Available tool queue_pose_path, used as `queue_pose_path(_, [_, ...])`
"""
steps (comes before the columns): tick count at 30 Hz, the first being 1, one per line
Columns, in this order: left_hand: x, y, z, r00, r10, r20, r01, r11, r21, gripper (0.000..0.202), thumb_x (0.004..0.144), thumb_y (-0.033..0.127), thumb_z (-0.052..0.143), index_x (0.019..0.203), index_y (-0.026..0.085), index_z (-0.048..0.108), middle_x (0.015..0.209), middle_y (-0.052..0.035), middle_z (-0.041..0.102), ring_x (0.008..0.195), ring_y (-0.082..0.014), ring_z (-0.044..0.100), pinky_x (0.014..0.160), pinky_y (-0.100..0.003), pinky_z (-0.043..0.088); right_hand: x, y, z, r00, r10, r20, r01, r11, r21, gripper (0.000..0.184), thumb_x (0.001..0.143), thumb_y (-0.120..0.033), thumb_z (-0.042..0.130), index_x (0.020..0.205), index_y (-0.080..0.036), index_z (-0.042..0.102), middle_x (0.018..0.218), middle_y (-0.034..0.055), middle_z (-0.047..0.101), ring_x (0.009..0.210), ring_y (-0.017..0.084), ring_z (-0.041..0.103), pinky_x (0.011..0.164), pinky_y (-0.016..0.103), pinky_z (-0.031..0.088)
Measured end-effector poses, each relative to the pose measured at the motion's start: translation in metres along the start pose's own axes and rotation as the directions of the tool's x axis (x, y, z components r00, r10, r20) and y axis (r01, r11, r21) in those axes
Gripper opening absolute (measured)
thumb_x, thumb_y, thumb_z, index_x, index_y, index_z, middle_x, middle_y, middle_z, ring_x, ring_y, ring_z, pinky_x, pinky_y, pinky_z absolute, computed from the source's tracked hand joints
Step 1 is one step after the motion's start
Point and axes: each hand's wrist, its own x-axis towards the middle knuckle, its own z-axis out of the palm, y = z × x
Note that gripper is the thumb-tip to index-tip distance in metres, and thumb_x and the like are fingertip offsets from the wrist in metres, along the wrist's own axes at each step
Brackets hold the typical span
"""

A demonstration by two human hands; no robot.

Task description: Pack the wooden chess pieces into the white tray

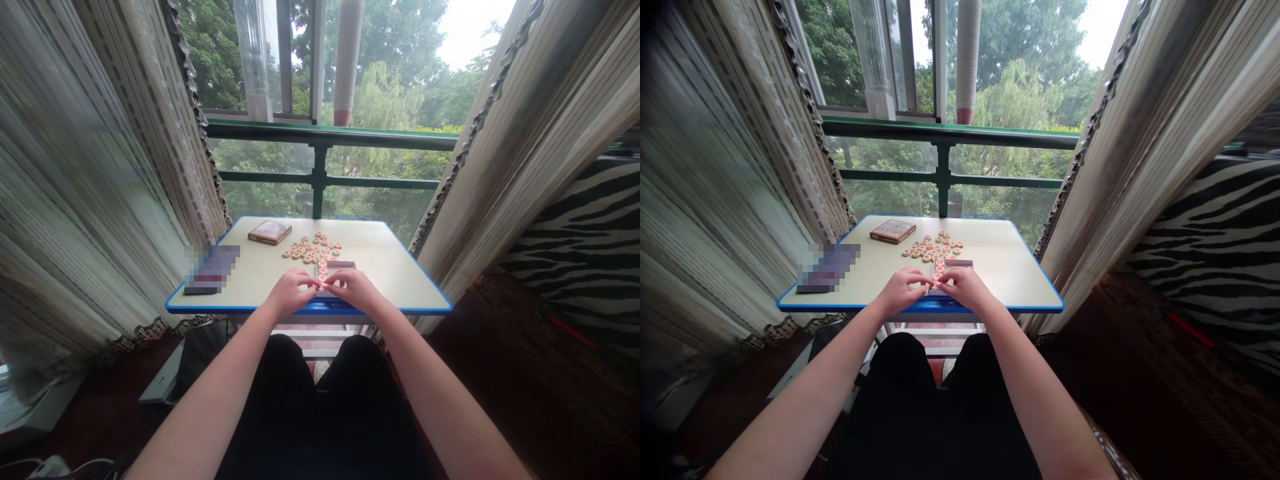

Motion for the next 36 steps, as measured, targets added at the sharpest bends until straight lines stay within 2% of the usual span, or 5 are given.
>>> queue_pose_path(21, [0.0, 0.002, 0.0, 0.998, -0.038, -0.043, 0.036, 0.999, -0.032, 0.026, 0.069, 0.015, 0.052, 0.085, 0.022, 0.072, 0.079, -0.0026, 0.065, 0.082, -0.016, 0.056, 0.079, -0.029, 0.046, -0.004, -0.007, -0.003, 1.0, 0.007, -0.023, -0.006, 0.999, 0.047, 0.013, 0.075, -0.02, 0.059, 0.08, -0.018, 0.071, 0.075, 0.0027, 0.069, 0.063, 0.011, 0.056, 0.062, 0.022, 0.043])
queue_pose_path(24, [0.001, 0.001, 0.001, 0.994, -0.086, -0.062, 0.081, 0.993, -0.09, 0.029, 0.069, 0.015, 0.051, 0.089, 0.02, 0.071, 0.075, -0.0015, 0.064, 0.076, -0.0141, 0.056, 0.072, -0.026, 0.046, -0.004, -0.006, -0.005, 0.999, 0.0, -0.033, 0.002, 0.999, 0.05, 0.012, 0.074, -0.02, 0.06, 0.078, -0.018, 0.071, 0.076, 0.003, 0.069, 0.063, 0.011, 0.055, 0.062, 0.023, 0.043])
queue_pose_path(27, [0.005, -0.003, 0.002, 0.976, -0.203, -0.073, 0.183, 0.96, -0.213, 0.031, 0.07, 0.017, 0.052, 0.096, 0.019, 0.068, 0.075, -0.0009, 0.064, 0.066, -0.0113, 0.053, 0.063, -0.023, 0.046, 0.002, -0.001, -0.011, 0.999, -0.016, -0.043, 0.02, 0.997, 0.072, 0.012, 0.075, -0.021, 0.06, 0.079, -0.018, 0.071, 0.077, 0.0032, 0.069, 0.063, 0.011, 0.055, 0.063, 0.023, 0.044])
queue_pose_path(31, [0.023, -0.009, 0.001, 0.948, -0.3, -0.109, 0.255, 0.918, -0.305, 0.027, 0.072, 0.022, 0.054, 0.094, 0.016, 0.068, 0.079, -0.0034, 0.066, 0.063, -0.0112, 0.054, 0.063, -0.024, 0.047, 0.025, 0.011, -0.025, 0.999, 0.011, -0.051, -0.008, 0.997, 0.071, 0.016, 0.075, -0.022, 0.059, 0.087, -0.018, 0.07, 0.078, 0.0028, 0.068, 0.063, 0.011, 0.055, 0.062, 0.023, 0.045])
queue_pose_path(36, [0.073, -0.015, -0.003, 0.957, -0.26, -0.126, 0.234, 0.954, -0.188, 0.026, 0.072, 0.026, 0.056, 0.091, 0.015, 0.069, 0.072, -0.0031, 0.066, 0.061, -0.0129, 0.055, 0.06, -0.025, 0.047, 0.065, 0.033, -0.04, 0.999, 0.049, -0.021, -0.049, 0.999, 0.001, 0.017, 0.073, -0.019, 0.059, 0.087, -0.018, 0.069, 0.078, 0.0016, 0.069, 0.063, 0.011, 0.056, 0.061, 0.023, 0.044])
